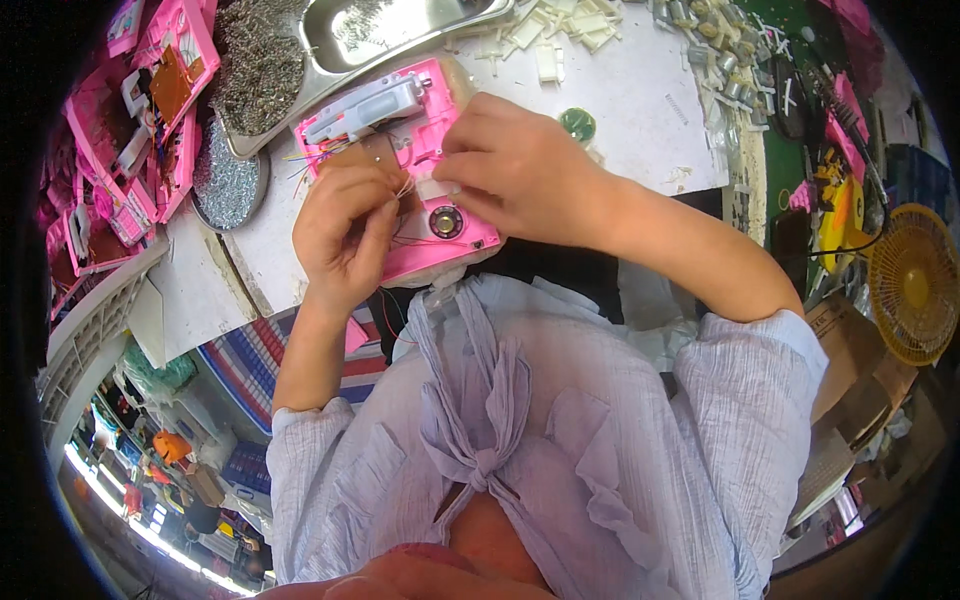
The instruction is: Soldering wires and using an electric screwdriver to assemble a pink plastic toy at a factory workstation.
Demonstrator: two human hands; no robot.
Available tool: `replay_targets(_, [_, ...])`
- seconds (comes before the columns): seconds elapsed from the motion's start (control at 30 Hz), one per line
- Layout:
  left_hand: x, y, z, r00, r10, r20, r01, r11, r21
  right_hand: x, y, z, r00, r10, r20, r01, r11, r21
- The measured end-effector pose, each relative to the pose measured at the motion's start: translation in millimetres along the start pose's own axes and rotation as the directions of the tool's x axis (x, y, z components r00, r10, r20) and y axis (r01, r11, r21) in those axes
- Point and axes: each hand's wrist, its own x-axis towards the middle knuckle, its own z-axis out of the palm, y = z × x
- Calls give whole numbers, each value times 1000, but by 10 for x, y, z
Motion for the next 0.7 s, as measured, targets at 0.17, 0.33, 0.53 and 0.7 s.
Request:
replay_targets(0.17, [26, 22, -50, 949, 126, 290, -172, 975, 139, 84, -99, -60, 988, 101, 118, -80, 982, -170])
replay_targets(0.33, [48, 75, -16, 917, 106, 385, -215, 944, 250, -7, -147, -81, 985, 137, 100, -120, 979, -163])
replay_targets(0.53, [91, 119, 10, 904, 98, 416, -227, 935, 273, -460, 473, -1121, 938, 268, -220, -345, 773, -532])
replay_targets(0.7, [126, 127, -4, 903, 97, 418, -210, 949, 233, -805, 808, -1448, 839, 488, -241, -455, 386, -802])
